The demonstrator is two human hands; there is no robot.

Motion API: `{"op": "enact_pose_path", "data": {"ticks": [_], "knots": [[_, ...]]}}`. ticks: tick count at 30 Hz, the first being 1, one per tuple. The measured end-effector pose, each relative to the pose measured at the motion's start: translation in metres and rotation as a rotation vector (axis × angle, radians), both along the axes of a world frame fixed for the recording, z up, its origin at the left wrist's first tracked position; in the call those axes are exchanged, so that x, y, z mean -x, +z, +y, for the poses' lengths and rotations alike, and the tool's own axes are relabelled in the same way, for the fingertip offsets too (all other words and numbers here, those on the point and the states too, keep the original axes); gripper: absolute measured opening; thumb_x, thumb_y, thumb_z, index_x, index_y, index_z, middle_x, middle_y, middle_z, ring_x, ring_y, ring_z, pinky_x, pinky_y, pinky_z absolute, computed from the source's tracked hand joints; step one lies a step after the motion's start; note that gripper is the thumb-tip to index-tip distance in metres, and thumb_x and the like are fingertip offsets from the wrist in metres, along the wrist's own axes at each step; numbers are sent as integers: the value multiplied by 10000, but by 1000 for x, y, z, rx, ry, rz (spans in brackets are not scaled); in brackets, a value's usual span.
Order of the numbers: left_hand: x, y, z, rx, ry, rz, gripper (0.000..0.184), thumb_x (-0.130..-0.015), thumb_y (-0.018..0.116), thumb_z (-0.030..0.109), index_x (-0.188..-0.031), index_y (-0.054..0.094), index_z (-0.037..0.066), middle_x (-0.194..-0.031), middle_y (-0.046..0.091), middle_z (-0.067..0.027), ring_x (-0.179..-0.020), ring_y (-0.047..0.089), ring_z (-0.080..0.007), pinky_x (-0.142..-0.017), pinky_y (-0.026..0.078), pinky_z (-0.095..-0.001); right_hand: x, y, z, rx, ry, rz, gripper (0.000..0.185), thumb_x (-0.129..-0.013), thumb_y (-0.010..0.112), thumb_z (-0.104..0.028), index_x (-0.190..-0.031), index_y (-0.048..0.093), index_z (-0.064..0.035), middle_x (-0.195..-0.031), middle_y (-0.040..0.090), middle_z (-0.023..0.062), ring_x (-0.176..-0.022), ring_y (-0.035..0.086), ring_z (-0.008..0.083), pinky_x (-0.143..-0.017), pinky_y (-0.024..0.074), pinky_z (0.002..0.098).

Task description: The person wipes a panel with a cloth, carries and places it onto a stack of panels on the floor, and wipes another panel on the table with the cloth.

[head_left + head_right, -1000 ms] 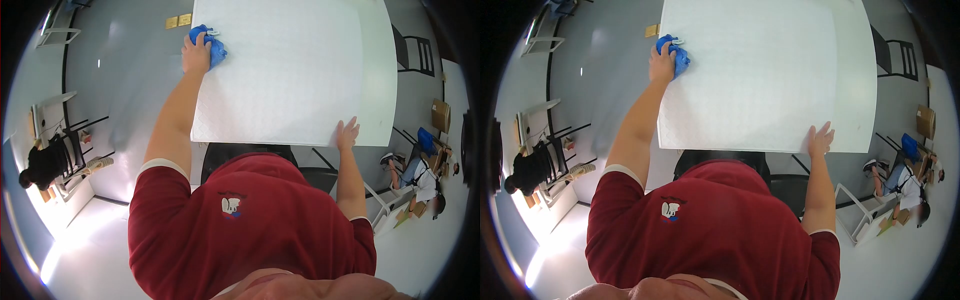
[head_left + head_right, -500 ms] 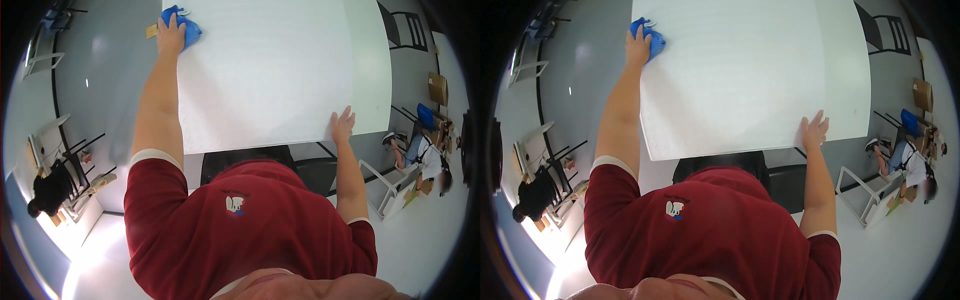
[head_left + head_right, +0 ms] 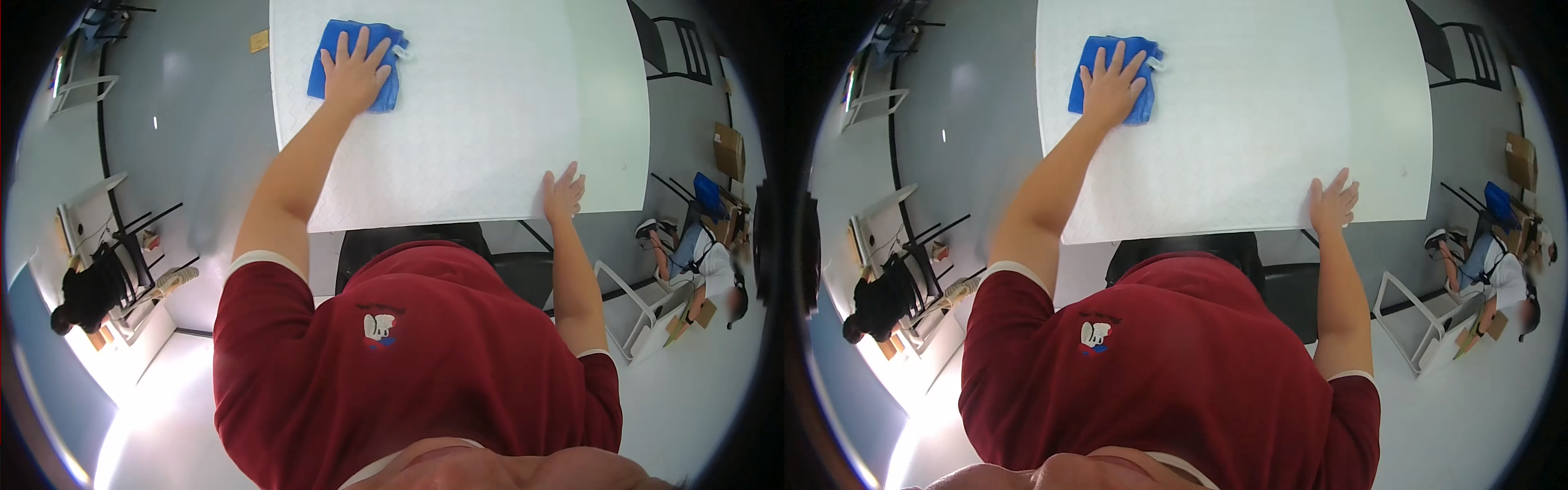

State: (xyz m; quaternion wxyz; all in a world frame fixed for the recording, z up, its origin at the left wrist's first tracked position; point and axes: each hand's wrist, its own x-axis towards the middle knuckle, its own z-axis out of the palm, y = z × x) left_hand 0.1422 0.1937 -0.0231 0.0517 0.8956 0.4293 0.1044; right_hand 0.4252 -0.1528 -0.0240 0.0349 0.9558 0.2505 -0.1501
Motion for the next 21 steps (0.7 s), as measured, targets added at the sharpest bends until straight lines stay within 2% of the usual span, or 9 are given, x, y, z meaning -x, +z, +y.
{"op": "enact_pose_path", "data": {"ticks": [1,4,7,10,13,20,21], "knots": [[0,-5,-5,-74,-13,38,490,-883,462,417,-1358,381,329,-1468,276,-83,-1337,228,-387,-999,157,-674,1,2,1,-11,-3,11,769,-875,428,-530,-1460,87,-166,-1465,76,272,-1356,100,411,-994,190,634],[-6,-2,-5,-62,44,110,507,-892,442,446,-1377,353,329,-1479,250,-85,-1344,175,-420,-985,138,-695,0,0,-3,-37,12,13,778,-870,432,-530,-1459,92,-152,-1466,64,274,-1356,93,414,-988,189,642],[-4,-4,-7,-53,120,66,516,-888,447,447,-1379,356,317,-1479,236,-120,-1332,161,-461,-971,116,-716,1,1,-1,-57,28,21,783,-868,434,-541,-1459,96,-153,-1466,59,274,-1353,97,418,-983,195,642],[1,-4,-13,-19,373,37,520,-886,450,448,-1379,359,311,-1481,216,-153,-1329,143,-485,-977,107,-713,1,-1,-3,-55,17,19,789,-865,437,-551,-1460,97,-159,-1465,57,276,-1352,99,421,-979,197,646],[19,2,-18,44,610,59,511,-899,438,423,-1384,359,285,-1480,214,-163,-1337,142,-475,-1006,103,-684,0,-2,-1,-35,19,12,790,-864,440,-554,-1460,98,-163,-1464,59,278,-1351,98,422,-977,195,651],[10,-15,-10,101,524,-46,502,-930,405,296,-1388,325,109,-1465,252,-171,-1368,164,-363,-1052,138,-606,2,-5,0,-66,-3,18,793,-860,444,-558,-1457,105,-162,-1461,53,285,-1352,78,426,-977,174,666],[0,-12,-14,99,480,-41,507,-923,413,295,-1389,327,115,-1462,259,-171,-1363,176,-368,-1046,148,-611,3,-3,1,-67,-2,21,794,-860,445,-557,-1457,103,-160,-1461,52,285,-1352,77,428,-977,171,669]]}}
